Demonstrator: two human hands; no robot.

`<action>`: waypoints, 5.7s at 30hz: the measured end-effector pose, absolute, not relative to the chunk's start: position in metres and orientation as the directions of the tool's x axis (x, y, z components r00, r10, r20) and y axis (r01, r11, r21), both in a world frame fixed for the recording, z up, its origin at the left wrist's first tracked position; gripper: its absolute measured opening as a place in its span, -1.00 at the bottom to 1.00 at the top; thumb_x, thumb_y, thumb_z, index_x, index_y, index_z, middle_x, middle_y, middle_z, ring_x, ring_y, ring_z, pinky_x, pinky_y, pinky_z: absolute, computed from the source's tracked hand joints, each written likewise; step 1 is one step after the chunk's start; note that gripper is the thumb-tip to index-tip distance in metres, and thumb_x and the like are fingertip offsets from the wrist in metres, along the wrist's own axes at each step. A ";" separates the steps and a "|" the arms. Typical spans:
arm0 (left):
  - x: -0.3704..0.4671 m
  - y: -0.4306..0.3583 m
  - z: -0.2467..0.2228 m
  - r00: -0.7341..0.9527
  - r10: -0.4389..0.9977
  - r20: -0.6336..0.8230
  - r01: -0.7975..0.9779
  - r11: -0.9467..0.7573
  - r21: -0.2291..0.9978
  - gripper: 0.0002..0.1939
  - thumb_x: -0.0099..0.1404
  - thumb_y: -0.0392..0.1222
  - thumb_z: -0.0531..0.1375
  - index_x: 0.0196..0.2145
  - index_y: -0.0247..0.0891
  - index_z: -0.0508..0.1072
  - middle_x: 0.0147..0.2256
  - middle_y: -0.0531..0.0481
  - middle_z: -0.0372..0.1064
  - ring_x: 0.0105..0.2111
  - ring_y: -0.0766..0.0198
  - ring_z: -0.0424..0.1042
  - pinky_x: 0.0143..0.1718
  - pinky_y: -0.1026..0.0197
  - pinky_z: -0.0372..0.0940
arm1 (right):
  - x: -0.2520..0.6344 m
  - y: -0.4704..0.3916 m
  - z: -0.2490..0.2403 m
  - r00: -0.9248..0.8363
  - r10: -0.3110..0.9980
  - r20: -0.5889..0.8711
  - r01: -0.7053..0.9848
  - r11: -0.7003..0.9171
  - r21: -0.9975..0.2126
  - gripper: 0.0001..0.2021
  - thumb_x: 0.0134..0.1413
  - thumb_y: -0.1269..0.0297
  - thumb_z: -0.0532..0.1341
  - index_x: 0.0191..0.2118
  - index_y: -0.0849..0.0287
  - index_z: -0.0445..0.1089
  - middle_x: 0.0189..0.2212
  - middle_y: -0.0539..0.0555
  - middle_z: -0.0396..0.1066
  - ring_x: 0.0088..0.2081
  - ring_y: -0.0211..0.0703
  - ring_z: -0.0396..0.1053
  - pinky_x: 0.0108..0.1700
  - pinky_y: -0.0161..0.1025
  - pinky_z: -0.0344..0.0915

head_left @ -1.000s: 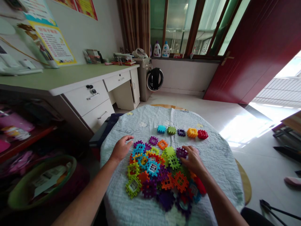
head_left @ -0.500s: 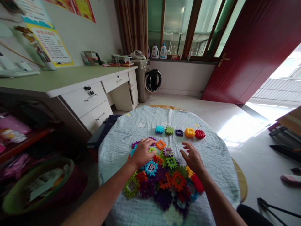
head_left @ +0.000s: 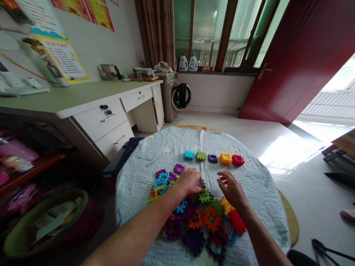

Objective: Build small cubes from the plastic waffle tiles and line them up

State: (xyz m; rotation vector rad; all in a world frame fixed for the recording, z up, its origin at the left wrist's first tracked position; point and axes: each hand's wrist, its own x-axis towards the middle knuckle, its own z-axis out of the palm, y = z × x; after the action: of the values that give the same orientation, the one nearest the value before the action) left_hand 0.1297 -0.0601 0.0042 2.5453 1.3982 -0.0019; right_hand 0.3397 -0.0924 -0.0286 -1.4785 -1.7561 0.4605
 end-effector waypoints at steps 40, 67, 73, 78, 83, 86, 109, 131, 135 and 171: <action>0.035 0.031 0.010 0.566 0.804 -0.184 0.825 -0.548 0.140 -0.59 -0.06 -0.27 0.27 -0.17 -0.16 0.48 -0.13 -0.05 0.44 -0.10 0.08 0.42 -0.09 0.19 0.30 | 0.354 -0.094 -0.040 -0.029 0.956 0.291 0.711 0.224 -0.667 -0.77 0.14 0.22 0.09 -0.16 0.13 0.41 -0.18 0.13 0.45 -0.30 -0.16 0.46 -0.24 -0.18 0.41; 0.027 0.096 -0.012 0.443 0.878 -0.179 0.891 -0.409 0.200 -0.53 -0.14 -0.26 0.28 -0.18 -0.20 0.50 -0.12 -0.04 0.43 -0.14 0.09 0.44 -0.14 0.23 0.31 | 0.359 -0.095 -0.034 -0.020 0.955 0.295 0.707 0.222 -0.671 -0.77 0.16 0.20 0.10 -0.16 0.12 0.43 -0.16 0.12 0.46 -0.30 -0.16 0.47 -0.28 -0.21 0.42; 0.025 0.101 -0.012 0.442 0.877 -0.188 0.892 -0.408 0.192 -0.51 -0.14 -0.27 0.29 -0.15 -0.20 0.50 -0.11 -0.04 0.42 -0.12 0.11 0.43 -0.11 0.25 0.30 | 0.360 -0.095 -0.034 -0.030 0.957 0.289 0.717 0.222 -0.661 -0.77 0.17 0.20 0.09 -0.15 0.14 0.42 -0.16 0.13 0.45 -0.30 -0.17 0.46 -0.26 -0.21 0.42; 0.023 0.105 -0.012 0.451 0.868 -0.207 0.888 -0.411 0.207 -0.46 -0.16 -0.21 0.36 -0.13 -0.19 0.49 -0.11 -0.02 0.42 -0.14 0.13 0.43 -0.13 0.26 0.29 | 0.360 -0.095 -0.033 -0.039 0.957 0.286 0.724 0.225 -0.652 -0.76 0.18 0.20 0.09 -0.14 0.15 0.42 -0.16 0.13 0.45 -0.29 -0.18 0.47 -0.25 -0.23 0.42; 0.024 0.104 -0.013 0.449 0.871 -0.199 0.887 -0.408 0.215 -0.46 -0.13 -0.19 0.36 -0.11 -0.20 0.50 -0.11 -0.03 0.43 -0.15 0.13 0.43 -0.15 0.26 0.28 | 0.361 -0.095 -0.034 -0.038 0.955 0.294 0.720 0.230 -0.655 -0.77 0.16 0.20 0.10 -0.15 0.14 0.43 -0.17 0.13 0.46 -0.31 -0.18 0.47 -0.27 -0.24 0.42; 0.026 0.103 -0.014 0.447 0.873 -0.195 0.888 -0.407 0.213 -0.48 -0.14 -0.20 0.36 -0.13 -0.20 0.51 -0.13 -0.03 0.44 -0.16 0.14 0.43 -0.17 0.27 0.28 | 0.361 -0.095 -0.035 -0.037 0.957 0.289 0.719 0.226 -0.657 -0.76 0.16 0.21 0.10 -0.15 0.15 0.43 -0.16 0.13 0.46 -0.31 -0.18 0.47 -0.27 -0.24 0.42; 0.028 0.104 -0.014 0.450 0.862 -0.233 0.890 -0.410 0.199 -0.41 -0.17 -0.25 0.35 -0.08 -0.21 0.48 -0.07 -0.05 0.41 -0.12 0.06 0.44 -0.12 0.21 0.32 | 0.363 -0.093 -0.036 -0.045 0.955 0.292 0.731 0.231 -0.642 -0.76 0.15 0.20 0.10 -0.15 0.14 0.42 -0.19 0.11 0.45 -0.32 -0.19 0.46 -0.26 -0.23 0.41; -0.046 -0.049 -0.012 0.223 0.968 -0.113 0.924 -0.173 0.341 -0.71 0.17 -0.36 0.10 -0.17 -0.22 0.49 -0.12 -0.08 0.45 -0.09 0.21 0.43 0.01 0.23 0.26 | 0.357 -0.095 -0.046 -0.087 0.962 0.261 0.730 0.239 -0.640 -0.74 0.11 0.18 0.09 -0.18 0.16 0.42 -0.21 0.12 0.43 -0.35 -0.18 0.45 -0.31 -0.21 0.38; -0.040 -0.045 -0.014 0.109 0.987 -0.114 0.951 -0.070 0.302 -0.81 0.12 -0.32 0.15 -0.28 -0.23 0.49 -0.21 -0.06 0.47 -0.18 0.19 0.45 -0.12 0.23 0.27 | 0.357 -0.097 -0.050 -0.087 0.962 0.257 0.730 0.237 -0.641 -0.74 0.10 0.18 0.09 -0.19 0.16 0.43 -0.17 0.13 0.44 -0.35 -0.18 0.45 -0.26 -0.18 0.38; -0.033 -0.020 0.001 0.146 0.984 0.104 0.763 -0.179 0.622 -0.87 0.16 -0.28 0.11 -0.30 -0.22 0.41 -0.34 0.04 0.47 -0.32 0.31 0.45 -0.23 0.28 0.33 | 0.360 -0.096 -0.051 -0.127 0.954 0.273 0.732 0.276 -0.623 -0.78 0.06 0.21 0.11 -0.24 0.15 0.43 -0.23 0.12 0.46 -0.41 -0.19 0.43 -0.27 -0.17 0.41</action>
State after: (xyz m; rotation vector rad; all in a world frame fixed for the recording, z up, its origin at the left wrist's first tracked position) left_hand -0.0331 -0.0201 0.0014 2.0061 1.6678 0.7010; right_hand 0.3598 -0.0957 -0.0514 -1.5139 -1.9181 0.4512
